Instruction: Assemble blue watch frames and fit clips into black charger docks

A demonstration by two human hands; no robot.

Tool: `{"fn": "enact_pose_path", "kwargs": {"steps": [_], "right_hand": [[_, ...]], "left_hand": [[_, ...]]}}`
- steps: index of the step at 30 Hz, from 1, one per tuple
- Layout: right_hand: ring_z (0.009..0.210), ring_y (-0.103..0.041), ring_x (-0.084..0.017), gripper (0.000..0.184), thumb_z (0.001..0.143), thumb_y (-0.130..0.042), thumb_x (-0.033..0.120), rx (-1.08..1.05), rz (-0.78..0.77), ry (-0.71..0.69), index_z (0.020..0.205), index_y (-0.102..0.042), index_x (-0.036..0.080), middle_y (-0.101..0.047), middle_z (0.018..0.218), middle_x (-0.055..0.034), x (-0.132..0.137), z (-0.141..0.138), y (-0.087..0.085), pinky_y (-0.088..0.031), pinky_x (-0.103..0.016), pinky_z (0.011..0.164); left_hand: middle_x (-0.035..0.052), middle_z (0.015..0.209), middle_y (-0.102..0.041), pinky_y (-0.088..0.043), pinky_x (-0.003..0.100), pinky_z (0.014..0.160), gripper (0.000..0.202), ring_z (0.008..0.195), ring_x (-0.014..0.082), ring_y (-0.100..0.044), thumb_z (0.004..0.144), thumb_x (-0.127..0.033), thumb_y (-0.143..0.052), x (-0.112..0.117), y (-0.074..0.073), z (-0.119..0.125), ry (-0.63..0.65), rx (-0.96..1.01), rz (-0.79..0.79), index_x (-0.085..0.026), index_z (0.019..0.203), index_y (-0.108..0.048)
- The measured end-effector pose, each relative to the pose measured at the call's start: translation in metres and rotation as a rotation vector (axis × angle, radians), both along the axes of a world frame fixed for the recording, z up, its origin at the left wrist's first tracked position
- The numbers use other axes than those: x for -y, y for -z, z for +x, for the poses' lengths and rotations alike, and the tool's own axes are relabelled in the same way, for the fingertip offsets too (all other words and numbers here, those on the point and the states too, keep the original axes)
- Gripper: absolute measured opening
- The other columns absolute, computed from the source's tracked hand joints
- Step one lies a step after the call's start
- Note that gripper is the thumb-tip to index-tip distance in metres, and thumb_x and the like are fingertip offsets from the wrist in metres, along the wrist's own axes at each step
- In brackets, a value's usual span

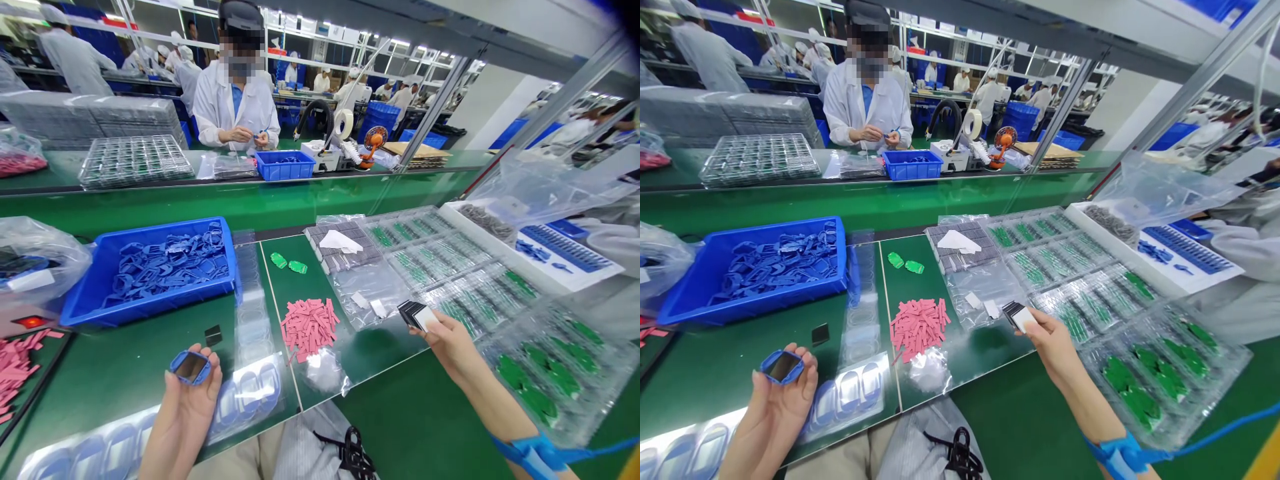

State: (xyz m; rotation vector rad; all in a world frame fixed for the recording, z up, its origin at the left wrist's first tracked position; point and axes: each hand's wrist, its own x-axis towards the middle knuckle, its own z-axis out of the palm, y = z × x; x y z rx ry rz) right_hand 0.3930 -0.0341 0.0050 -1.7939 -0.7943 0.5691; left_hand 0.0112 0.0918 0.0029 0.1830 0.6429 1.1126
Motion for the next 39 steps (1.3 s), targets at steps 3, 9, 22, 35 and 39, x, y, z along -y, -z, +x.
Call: {"fn": "enact_pose_path", "kwargs": {"steps": [3, 9, 22, 35, 39], "right_hand": [[0.079, -0.064, -0.026, 0.048, 0.056, -0.069, 0.055, 0.108, 0.065, -0.138, 0.089, -0.068, 0.021, -0.069, 0.091, -0.0089, -0.027, -0.013, -0.027, -0.053, -0.036, 0.066], [0.075, -0.056, -0.018, 0.044, 0.072, -0.063, 0.05, 0.902, 0.165, -0.874, 0.1, -0.061, 0.016, -0.061, 0.084, -0.0062, -0.151, -0.057, -0.051, -0.048, -0.03, 0.066], [0.083, -0.054, -0.021, 0.033, 0.064, -0.07, 0.025, 1.439, 0.089, -1.577, 0.093, -0.061, 0.014, -0.063, 0.088, -0.0072, -0.249, -0.095, -0.038, -0.039, -0.03, 0.066], [0.1, -0.049, -0.02, 0.031, 0.09, -0.031, 0.006, 1.726, 0.35, -1.674, 0.111, -0.051, 0.015, -0.057, 0.111, -0.0113, -0.232, -0.113, -0.062, -0.035, -0.035, 0.08], [0.089, -0.055, -0.022, 0.028, 0.088, -0.033, 0.012, 1.543, 0.152, -1.121, 0.105, -0.055, 0.013, -0.061, 0.103, -0.0131, -0.178, -0.081, -0.087, -0.042, -0.035, 0.071]], "left_hand": [[0.003, 0.092, -0.073, -0.055, 0.022, 0.079, 0.026, 0.087, 0.0147, -0.068, 0.084, -0.032, -0.053, 0.0, 0.001, 0.0, 0.005, -0.003, -0.008, -0.02, 0.103, -0.065], [0.0029, 0.092, -0.073, -0.055, 0.021, 0.078, 0.024, 0.087, 0.0151, -0.068, 0.086, -0.03, -0.05, 0.001, 0.003, -0.001, -0.008, 0.0, -0.027, -0.021, 0.101, -0.066], [0.0026, 0.093, -0.073, -0.055, 0.02, 0.078, 0.028, 0.086, 0.0157, -0.068, 0.073, -0.032, -0.068, 0.003, 0.01, -0.002, -0.024, -0.035, -0.017, -0.021, 0.099, -0.068], [0.0033, 0.094, -0.073, -0.055, 0.021, 0.078, 0.025, 0.087, 0.0153, -0.068, 0.079, -0.031, -0.062, 0.003, 0.01, -0.002, -0.033, -0.017, -0.01, -0.022, 0.101, -0.067], [0.0026, 0.093, -0.073, -0.055, 0.021, 0.078, 0.028, 0.086, 0.0154, -0.068, 0.076, -0.033, -0.065, 0.003, 0.01, -0.003, -0.027, -0.022, 0.003, -0.021, 0.102, -0.067]]}}
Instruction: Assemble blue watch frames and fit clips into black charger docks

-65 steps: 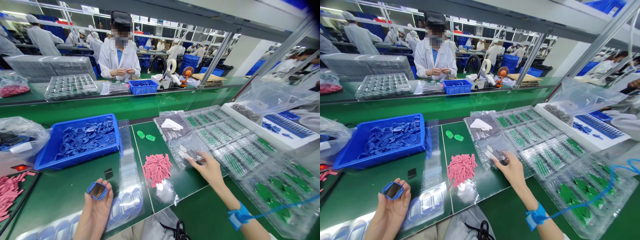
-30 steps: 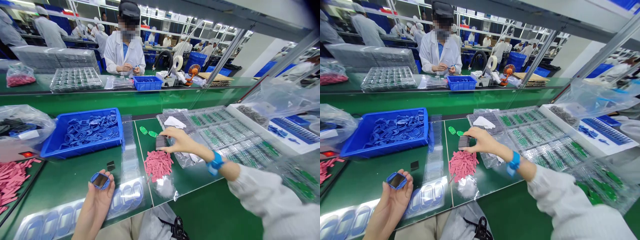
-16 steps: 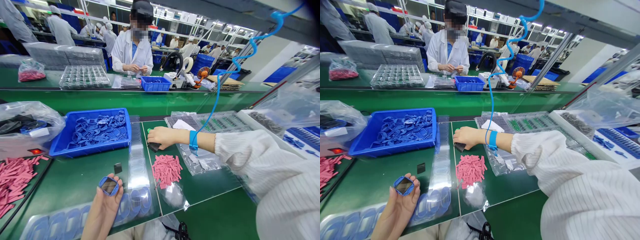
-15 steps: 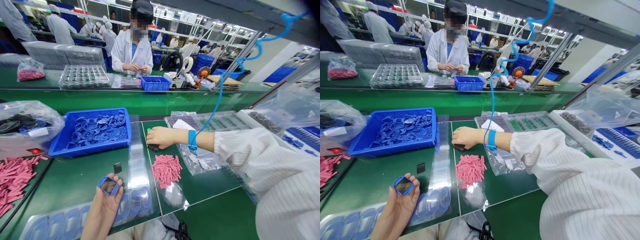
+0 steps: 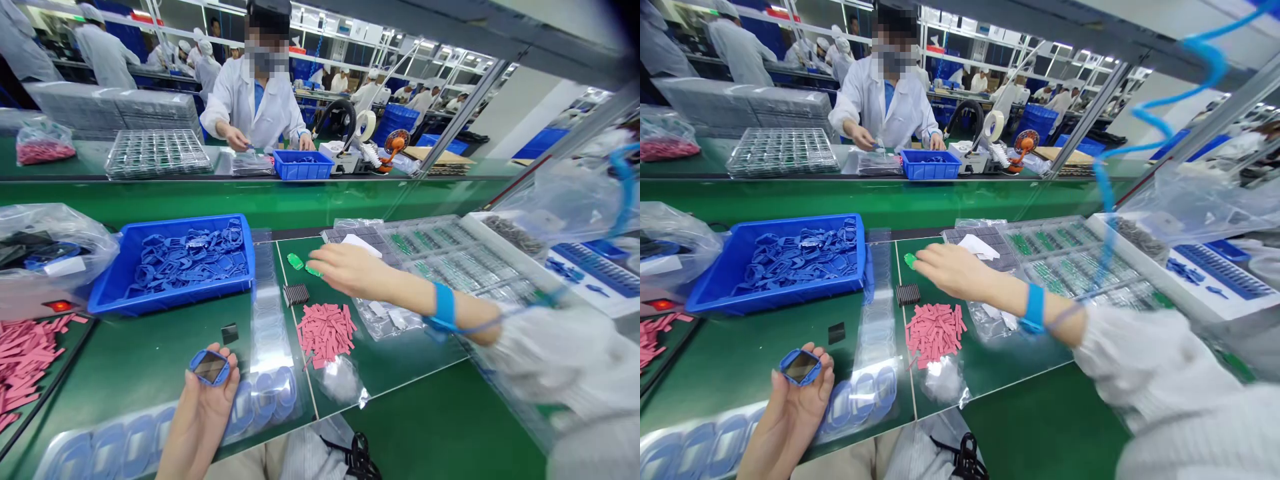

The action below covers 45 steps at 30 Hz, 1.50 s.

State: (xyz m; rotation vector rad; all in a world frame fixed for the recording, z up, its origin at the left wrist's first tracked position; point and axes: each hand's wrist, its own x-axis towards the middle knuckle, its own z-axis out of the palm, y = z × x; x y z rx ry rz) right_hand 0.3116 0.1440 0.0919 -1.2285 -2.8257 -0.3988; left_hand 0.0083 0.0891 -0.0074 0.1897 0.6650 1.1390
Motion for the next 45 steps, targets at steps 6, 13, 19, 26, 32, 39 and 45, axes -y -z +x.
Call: {"fn": "enact_pose_path", "kwargs": {"steps": [6, 13, 19, 26, 32, 39, 45], "right_hand": [[0.055, -0.059, -0.017, 0.027, 0.084, -0.044, 0.038, -0.428, -0.295, 0.764, 0.073, -0.064, 0.024, -0.067, 0.069, -0.0032, 0.139, 0.066, 0.038, -0.046, -0.029, 0.052], [0.07, -0.062, -0.022, 0.043, 0.085, -0.041, 0.051, -0.551, -0.029, 1.06, 0.096, -0.062, 0.015, -0.064, 0.092, -0.0123, 0.167, 0.083, 0.119, -0.049, -0.035, 0.062], [0.082, -0.06, -0.022, 0.045, 0.083, -0.046, 0.056, -0.59, 0.054, 1.031, 0.097, -0.058, 0.016, -0.061, 0.094, -0.01, 0.123, 0.071, 0.131, -0.048, -0.032, 0.069], [0.088, -0.053, -0.026, 0.04, 0.089, -0.038, 0.049, -0.554, 0.129, 0.923, 0.099, -0.055, 0.014, -0.057, 0.09, -0.0127, 0.107, 0.055, 0.142, -0.044, -0.039, 0.078], [0.083, -0.051, -0.025, 0.035, 0.089, -0.04, 0.046, -0.564, 0.129, 0.884, 0.096, -0.054, 0.015, -0.056, 0.088, -0.0106, 0.101, 0.05, 0.141, -0.044, -0.039, 0.075], [0.085, -0.051, -0.026, 0.034, 0.087, -0.042, 0.049, -0.608, 0.115, 0.894, 0.088, -0.052, 0.016, -0.055, 0.085, -0.0098, 0.089, 0.044, 0.139, -0.043, -0.04, 0.076], [0.09, -0.052, -0.026, 0.035, 0.088, -0.039, 0.05, -0.671, 0.111, 0.967, 0.093, -0.051, 0.018, -0.057, 0.092, -0.0105, 0.11, 0.058, 0.131, -0.044, -0.038, 0.076]], "left_hand": [[0.0013, 0.093, -0.073, -0.055, 0.02, 0.078, 0.032, 0.086, 0.0149, -0.068, 0.071, -0.033, -0.069, -0.001, -0.002, 0.001, 0.01, -0.015, -0.005, -0.021, 0.1, -0.067], [0.0013, 0.091, -0.073, -0.056, 0.02, 0.077, 0.025, 0.084, 0.0142, -0.068, 0.081, -0.034, -0.058, -0.003, -0.008, 0.005, 0.002, -0.012, -0.017, -0.021, 0.1, -0.066], [0.0016, 0.09, -0.073, -0.055, 0.02, 0.077, 0.025, 0.084, 0.0133, -0.068, 0.086, -0.034, -0.051, -0.002, -0.012, 0.006, -0.006, -0.02, -0.025, -0.022, 0.102, -0.065], [0.0027, 0.092, -0.073, -0.055, 0.021, 0.079, 0.028, 0.087, 0.0139, -0.068, 0.089, -0.031, -0.043, -0.001, -0.012, 0.004, 0.006, 0.018, -0.018, -0.02, 0.103, -0.065], [0.0029, 0.093, -0.073, -0.055, 0.022, 0.08, 0.028, 0.089, 0.0142, -0.067, 0.09, -0.03, -0.043, -0.001, -0.008, 0.003, 0.01, 0.05, 0.006, -0.02, 0.104, -0.064], [0.0019, 0.092, -0.073, -0.055, 0.021, 0.08, 0.028, 0.088, 0.0137, -0.067, 0.089, -0.032, -0.043, -0.002, -0.008, 0.003, 0.011, 0.031, 0.004, -0.02, 0.103, -0.065], [0.0028, 0.093, -0.073, -0.055, 0.022, 0.08, 0.028, 0.088, 0.014, -0.067, 0.09, -0.03, -0.043, -0.002, -0.009, 0.003, 0.014, 0.032, -0.003, -0.021, 0.104, -0.065]]}}
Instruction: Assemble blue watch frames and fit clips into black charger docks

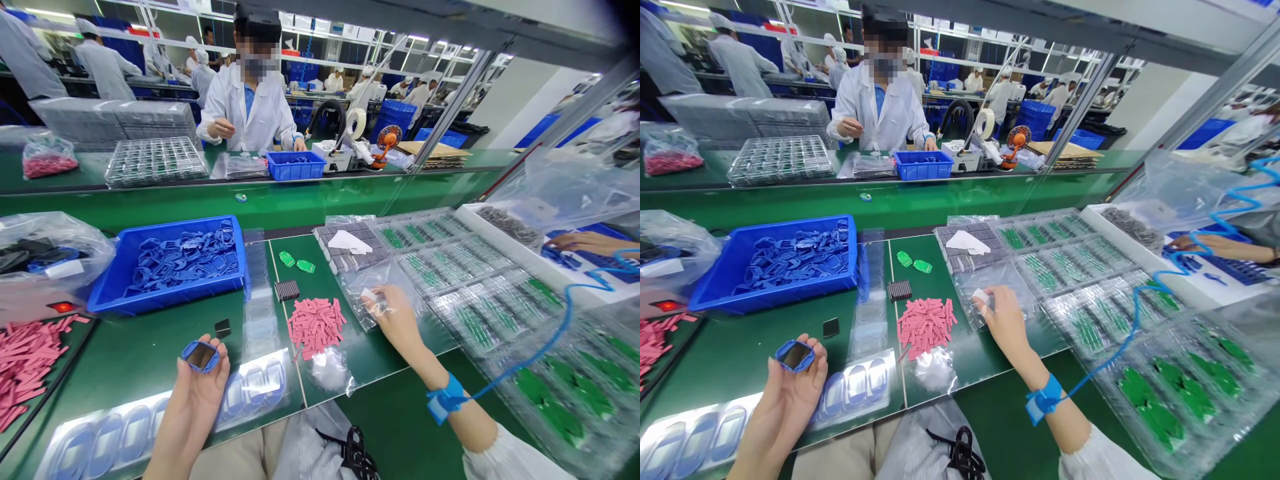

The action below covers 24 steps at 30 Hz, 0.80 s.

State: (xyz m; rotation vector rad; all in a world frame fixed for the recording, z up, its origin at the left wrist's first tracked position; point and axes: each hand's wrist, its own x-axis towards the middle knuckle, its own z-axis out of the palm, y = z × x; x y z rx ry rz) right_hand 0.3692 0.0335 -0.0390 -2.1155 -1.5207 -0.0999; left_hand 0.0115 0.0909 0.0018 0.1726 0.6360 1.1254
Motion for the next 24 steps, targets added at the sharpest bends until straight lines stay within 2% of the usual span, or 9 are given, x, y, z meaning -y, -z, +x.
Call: {"fn": "enact_pose_path", "kwargs": {"steps": [5, 8, 13, 16, 19, 22, 24], "right_hand": [[0.089, -0.055, -0.029, 0.04, 0.083, -0.045, 0.053, -0.016, -0.118, 0.053, 0.095, -0.055, 0.017, -0.059, 0.096, -0.0129, 0.024, 0.0, -0.004, -0.044, -0.039, 0.073], [0.084, -0.058, -0.027, 0.036, 0.082, -0.048, 0.048, -0.035, -0.201, 0.064, 0.094, -0.057, 0.016, -0.062, 0.095, -0.0125, 0.028, -0.002, -0.005, -0.044, -0.038, 0.071], [0.068, -0.062, -0.022, 0.024, 0.075, -0.054, 0.038, -0.067, -0.319, 0.049, 0.09, -0.059, 0.02, -0.067, 0.076, -0.0053, 0.023, 0.0, -0.014, -0.044, -0.03, 0.058], [0.064, -0.064, -0.021, 0.015, 0.071, -0.058, 0.037, -0.068, -0.361, 0.034, 0.077, -0.061, 0.023, -0.069, 0.071, -0.0025, 0.031, 0.002, -0.03, -0.042, -0.027, 0.052], [0.055, -0.063, -0.023, 0.012, 0.067, -0.062, 0.037, 0.006, -0.396, 0.05, 0.066, -0.062, 0.025, -0.068, 0.062, -0.001, 0.053, 0.0, -0.057, -0.036, -0.027, 0.043], [0.046, -0.061, -0.023, 0.018, 0.071, -0.06, 0.044, 0.141, -0.321, 0.051, 0.071, -0.067, 0.027, -0.068, 0.058, -0.0005, 0.063, -0.007, -0.087, -0.034, -0.027, 0.038], [0.047, -0.062, -0.021, 0.026, 0.075, -0.057, 0.05, 0.164, -0.212, -0.034, 0.077, -0.069, 0.027, -0.07, 0.062, -0.0012, 0.048, -0.017, -0.098, -0.039, -0.028, 0.042]], "left_hand": [[0.0026, 0.092, -0.073, -0.056, 0.023, 0.079, 0.03, 0.087, 0.0141, -0.067, 0.09, -0.032, -0.041, 0.0, 0.0, 0.0, -0.003, -0.009, 0.014, -0.02, 0.104, -0.064], [0.0027, 0.092, -0.073, -0.055, 0.022, 0.08, 0.029, 0.088, 0.0139, -0.067, 0.09, -0.033, -0.042, 0.0, 0.0, 0.0, 0.0, -0.007, 0.003, -0.021, 0.104, -0.064], [0.0032, 0.093, -0.073, -0.055, 0.022, 0.079, 0.028, 0.088, 0.0142, -0.067, 0.09, -0.031, -0.043, -0.001, 0.003, -0.001, 0.003, 0.016, 0.021, -0.02, 0.105, -0.064], [0.0031, 0.094, -0.073, -0.056, 0.023, 0.079, 0.026, 0.089, 0.0145, -0.067, 0.088, -0.03, -0.046, 0.0, 0.004, -0.001, 0.002, 0.037, 0.044, -0.02, 0.105, -0.064], [0.0031, 0.095, -0.072, -0.055, 0.022, 0.079, 0.024, 0.089, 0.0145, -0.067, 0.087, -0.028, -0.05, 0.001, 0.007, -0.002, 0.004, 0.042, 0.042, -0.021, 0.104, -0.065], [0.003, 0.093, -0.072, -0.055, 0.022, 0.079, 0.023, 0.089, 0.0151, -0.067, 0.084, -0.028, -0.055, 0.001, 0.011, -0.002, 0.003, 0.017, 0.039, -0.02, 0.103, -0.065], [0.0035, 0.092, -0.072, -0.056, 0.022, 0.078, 0.024, 0.088, 0.0157, -0.067, 0.081, -0.028, -0.059, 0.0, 0.014, -0.002, 0.001, 0.006, 0.045, -0.018, 0.101, -0.066]]}}
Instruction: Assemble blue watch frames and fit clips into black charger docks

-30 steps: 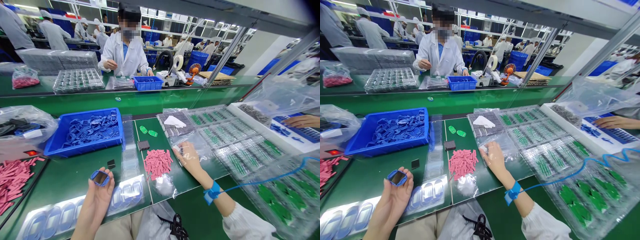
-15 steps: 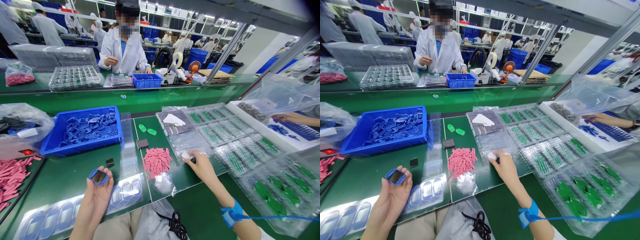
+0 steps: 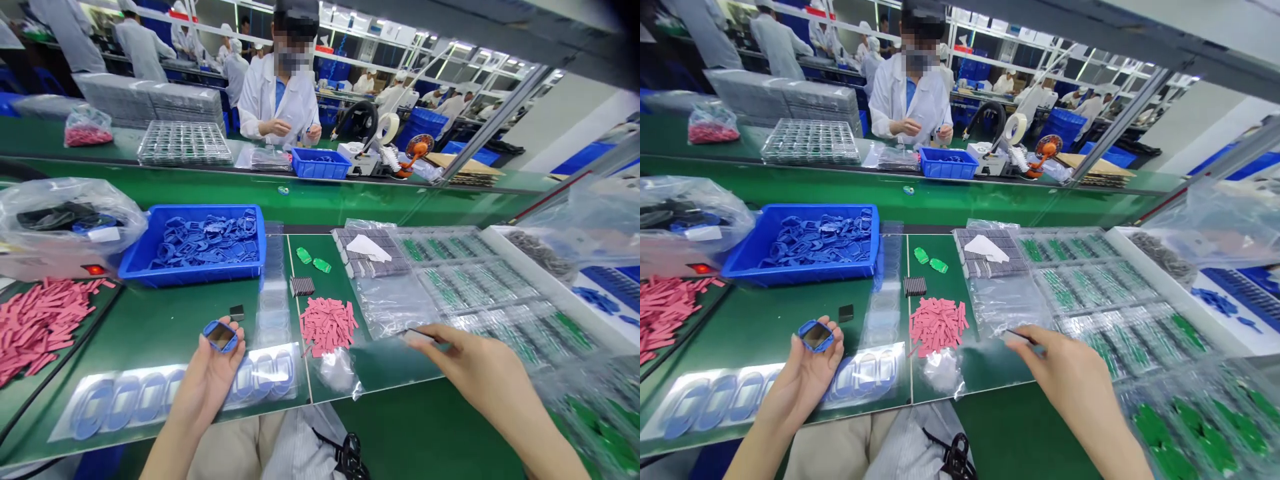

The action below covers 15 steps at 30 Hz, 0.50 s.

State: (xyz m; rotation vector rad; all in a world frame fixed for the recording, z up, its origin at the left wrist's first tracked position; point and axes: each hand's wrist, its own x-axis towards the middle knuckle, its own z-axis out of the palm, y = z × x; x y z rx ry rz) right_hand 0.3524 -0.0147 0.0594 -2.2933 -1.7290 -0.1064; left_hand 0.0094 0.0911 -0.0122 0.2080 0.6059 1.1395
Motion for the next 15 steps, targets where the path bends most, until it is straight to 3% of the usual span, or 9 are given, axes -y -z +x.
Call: {"fn": "enact_pose_path", "kwargs": {"steps": [4, 8, 11, 15], "right_hand": [[0.058, -0.066, -0.021, 0.025, 0.084, -0.051, 0.039, -0.123, -0.018, -0.287, 0.085, -0.071, 0.025, -0.073, 0.077, -0.002, -0.071, -0.023, 0.01, -0.046, -0.029, 0.054], [0.074, -0.068, -0.024, 0.021, 0.083, -0.051, 0.029, -0.154, -0.074, -0.418, 0.082, -0.071, 0.022, -0.073, 0.084, -0.0033, -0.125, -0.035, 0.034, -0.049, -0.031, 0.061], [0.079, -0.067, -0.024, 0.024, 0.086, -0.047, 0.031, -0.168, -0.057, -0.471, 0.088, -0.069, 0.02, -0.072, 0.088, -0.0056, -0.13, -0.034, 0.035, -0.049, -0.032, 0.065], [0.059, -0.064, -0.018, 0.028, 0.087, -0.047, 0.042, -0.223, -0.01, -0.457, 0.092, -0.062, 0.019, -0.067, 0.063, -0.0025, -0.111, -0.038, 0.016, -0.045, -0.026, 0.052]], "left_hand": [[0.0038, 0.091, -0.073, -0.056, 0.023, 0.078, 0.024, 0.086, 0.0159, -0.068, 0.075, -0.029, -0.067, -0.001, 0.002, -0.001, 0.03, 0.015, 0.034, -0.018, 0.096, -0.068], [0.0025, 0.092, -0.073, -0.055, 0.022, 0.08, 0.027, 0.087, 0.0145, -0.067, 0.073, -0.032, -0.069, 0.0, 0.0, -0.001, 0.06, 0.006, 0.072, -0.019, 0.096, -0.068], [0.0025, 0.092, -0.072, -0.054, 0.022, 0.079, 0.028, 0.086, 0.0139, -0.067, 0.072, -0.033, -0.069, 0.002, -0.001, 0.001, 0.049, -0.009, 0.073, -0.019, 0.096, -0.068], [0.0032, 0.09, -0.072, -0.054, 0.022, 0.078, 0.029, 0.084, 0.0146, -0.067, 0.072, -0.034, -0.069, 0.003, 0.0, 0.002, 0.051, -0.025, 0.091, -0.018, 0.095, -0.069]]}}
